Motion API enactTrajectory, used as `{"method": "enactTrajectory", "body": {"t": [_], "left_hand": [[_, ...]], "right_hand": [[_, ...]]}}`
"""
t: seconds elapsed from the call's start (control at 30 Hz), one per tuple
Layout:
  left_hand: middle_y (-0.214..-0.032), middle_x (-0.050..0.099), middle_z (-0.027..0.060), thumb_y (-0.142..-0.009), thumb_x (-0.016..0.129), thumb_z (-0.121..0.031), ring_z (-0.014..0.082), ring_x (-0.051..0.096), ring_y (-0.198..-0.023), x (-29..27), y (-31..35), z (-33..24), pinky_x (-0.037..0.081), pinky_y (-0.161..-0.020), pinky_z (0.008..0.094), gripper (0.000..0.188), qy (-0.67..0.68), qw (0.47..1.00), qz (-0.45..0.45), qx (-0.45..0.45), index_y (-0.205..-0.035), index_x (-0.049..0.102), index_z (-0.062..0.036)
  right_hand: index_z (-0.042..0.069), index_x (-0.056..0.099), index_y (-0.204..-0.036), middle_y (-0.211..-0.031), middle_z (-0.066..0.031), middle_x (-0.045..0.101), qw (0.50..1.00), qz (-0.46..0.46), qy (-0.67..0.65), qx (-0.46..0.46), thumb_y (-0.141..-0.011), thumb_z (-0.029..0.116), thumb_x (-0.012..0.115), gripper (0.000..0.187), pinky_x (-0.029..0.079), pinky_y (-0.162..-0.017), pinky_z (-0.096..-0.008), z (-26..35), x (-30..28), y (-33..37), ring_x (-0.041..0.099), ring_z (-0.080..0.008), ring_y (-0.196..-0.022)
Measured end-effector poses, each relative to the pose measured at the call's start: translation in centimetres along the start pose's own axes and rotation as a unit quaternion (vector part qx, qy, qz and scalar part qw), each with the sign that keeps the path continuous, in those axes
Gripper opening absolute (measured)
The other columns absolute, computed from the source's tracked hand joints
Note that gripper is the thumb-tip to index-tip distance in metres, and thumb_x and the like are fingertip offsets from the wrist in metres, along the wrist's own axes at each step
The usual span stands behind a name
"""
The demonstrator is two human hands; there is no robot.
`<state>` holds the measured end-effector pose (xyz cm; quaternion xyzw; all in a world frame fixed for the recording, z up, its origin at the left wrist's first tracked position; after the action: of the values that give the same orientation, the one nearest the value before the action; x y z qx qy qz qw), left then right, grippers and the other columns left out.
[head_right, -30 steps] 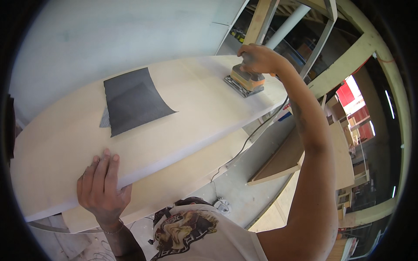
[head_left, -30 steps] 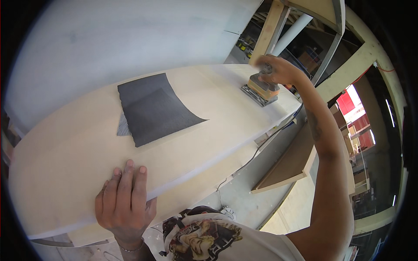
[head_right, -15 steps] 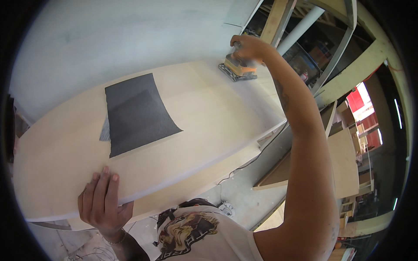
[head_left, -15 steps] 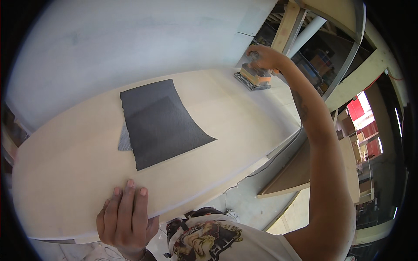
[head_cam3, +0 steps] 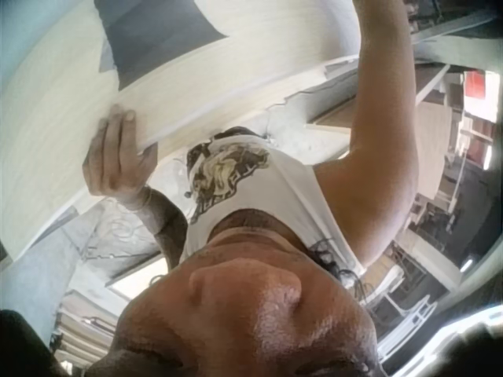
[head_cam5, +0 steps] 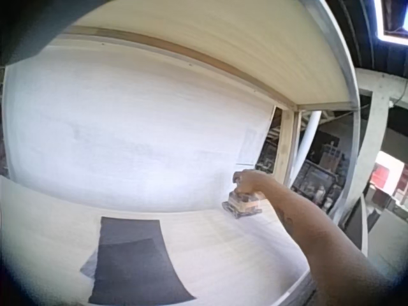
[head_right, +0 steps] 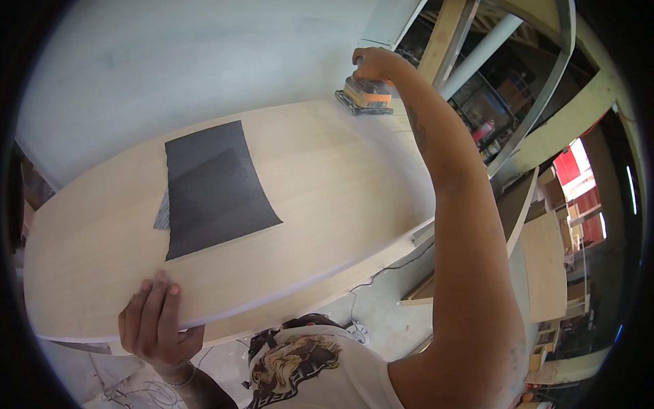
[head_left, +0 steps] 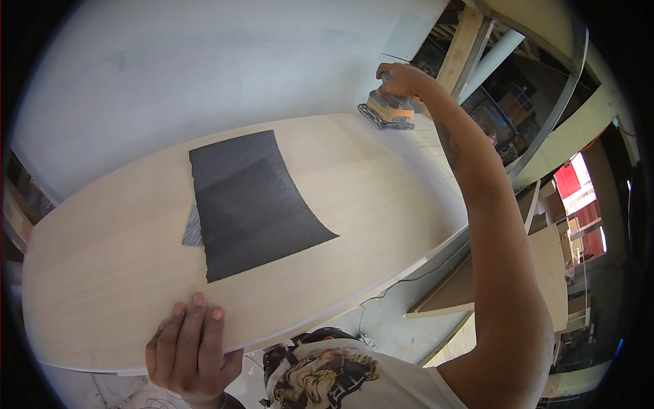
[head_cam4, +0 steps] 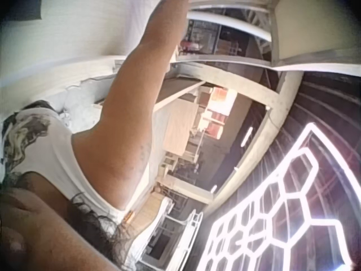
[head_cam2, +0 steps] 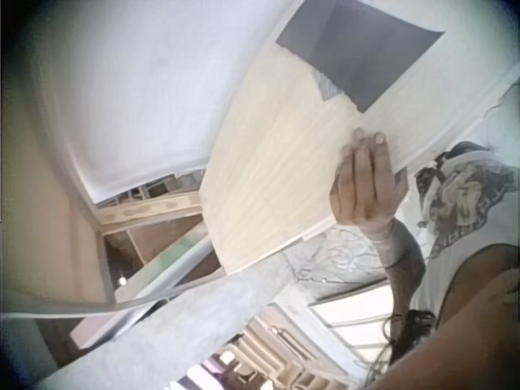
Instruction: The person sands the surface of a wooden shelf using an electric sander while holding the wood with their hand.
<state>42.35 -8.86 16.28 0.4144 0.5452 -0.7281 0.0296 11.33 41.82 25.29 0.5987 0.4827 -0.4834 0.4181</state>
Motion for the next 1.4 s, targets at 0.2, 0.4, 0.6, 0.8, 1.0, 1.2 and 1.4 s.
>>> {"method": "enactTrajectory", "body": {"t": [0.2,0.4,0.6,0.8,1.0,1.2,1.4], "left_hand": [[-0.111,0.08,0.0086,-0.068,0.067,-0.02,0.0298,0.076,-0.093,0.0,0.6,0.9,0.054,-0.077,0.0388,0.04,0.005,1.0,0.007,-0.003,-0.107,0.074,-0.0115],[-0.111,0.08,0.0102,-0.066,0.068,-0.017,0.0313,0.076,-0.093,2.8,1.7,4.1,0.054,-0.078,0.0392,0.044,0.013,1.0,0.012,-0.009,-0.109,0.073,-0.0107],[-0.112,0.079,0.0138,-0.067,0.068,-0.017,0.0345,0.076,-0.095,6.7,2.1,6.4,0.056,-0.081,0.0423,0.047,0.026,1.0,0.017,0.007,-0.113,0.072,-0.0079],[-0.114,0.078,0.0161,-0.071,0.065,-0.019,0.0363,0.075,-0.099,10.6,2.8,6.8,0.056,-0.083,0.0439,0.047,0.027,0.999,0.024,0.009,-0.115,0.071,-0.005],[-0.117,0.078,0.0168,-0.073,0.065,-0.023,0.0376,0.074,-0.103,12.2,4.0,7.2,0.056,-0.088,0.0455,0.052,0.021,0.999,0.031,0.024,-0.121,0.072,-0.0035],[-0.119,0.077,0.0174,-0.073,0.065,-0.025,0.0397,0.074,-0.105,12.7,4.9,7.0,0.056,-0.09,0.0467,0.054,0.02,0.999,0.039,0.027,-0.123,0.071,-0.0031],[-0.121,0.076,0.0194,-0.074,0.066,-0.026,0.0415,0.073,-0.106,13.0,4.0,5.9,0.056,-0.091,0.0484,0.056,0.019,0.999,0.037,0.022,-0.124,0.07,-0.0011]], "right_hand": [[0.014,0.065,-0.128,-0.119,-0.0205,0.072,0.999,-0.039,0.011,-0.027,-0.082,0.036,0.08,0.054,0.055,-0.09,-0.0432,-1.4,1.1,-1.9,0.07,-0.036,-0.109],[0.014,0.066,-0.129,-0.127,-0.0192,0.07,1.0,-0.023,0.005,0.006,-0.082,0.037,0.081,0.054,0.053,-0.096,-0.0439,-4.9,3.5,-4.4,0.067,-0.0358,-0.117],[0.015,0.066,-0.128,-0.124,-0.017,0.07,0.998,-0.016,-0.04,0.034,-0.081,0.037,0.084,0.055,0.052,-0.096,-0.0444,-8.4,6.1,-7.0,0.066,-0.0338,-0.115],[0.015,0.066,-0.128,-0.122,-0.0154,0.07,0.999,-0.035,-0.004,0.007,-0.082,0.036,0.085,0.054,0.052,-0.094,-0.0431,-11.1,8.4,-9.4,0.066,-0.0331,-0.112],[0.014,0.067,-0.125,-0.119,-0.0153,0.071,0.997,-0.053,-0.01,-0.052,-0.082,0.035,0.085,0.051,0.052,-0.093,-0.0424,-12.0,9.4,-10.9,0.066,-0.0327,-0.109],[0.014,0.067,-0.124,-0.119,-0.0149,0.071,0.996,-0.055,-0.048,-0.058,-0.081,0.033,0.086,0.051,0.052,-0.092,-0.0426,-12.3,9.8,-11.3,0.066,-0.0324,-0.11],[0.016,0.068,-0.125,-0.121,-0.0137,0.071,0.997,-0.06,-0.028,-0.046,-0.081,0.031,0.086,0.05,0.053,-0.094,-0.0424,-13.1,10.5,-12.0,0.066,-0.032,-0.112]]}}
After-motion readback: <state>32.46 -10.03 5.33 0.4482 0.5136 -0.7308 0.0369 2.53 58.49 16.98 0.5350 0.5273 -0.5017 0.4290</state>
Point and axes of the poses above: each hand's wrist, its own y-axis away from the middle knuckle, its own x-axis out of the palm, z = x × y, the point moved 7 cm from there along -y, towards the middle knuckle
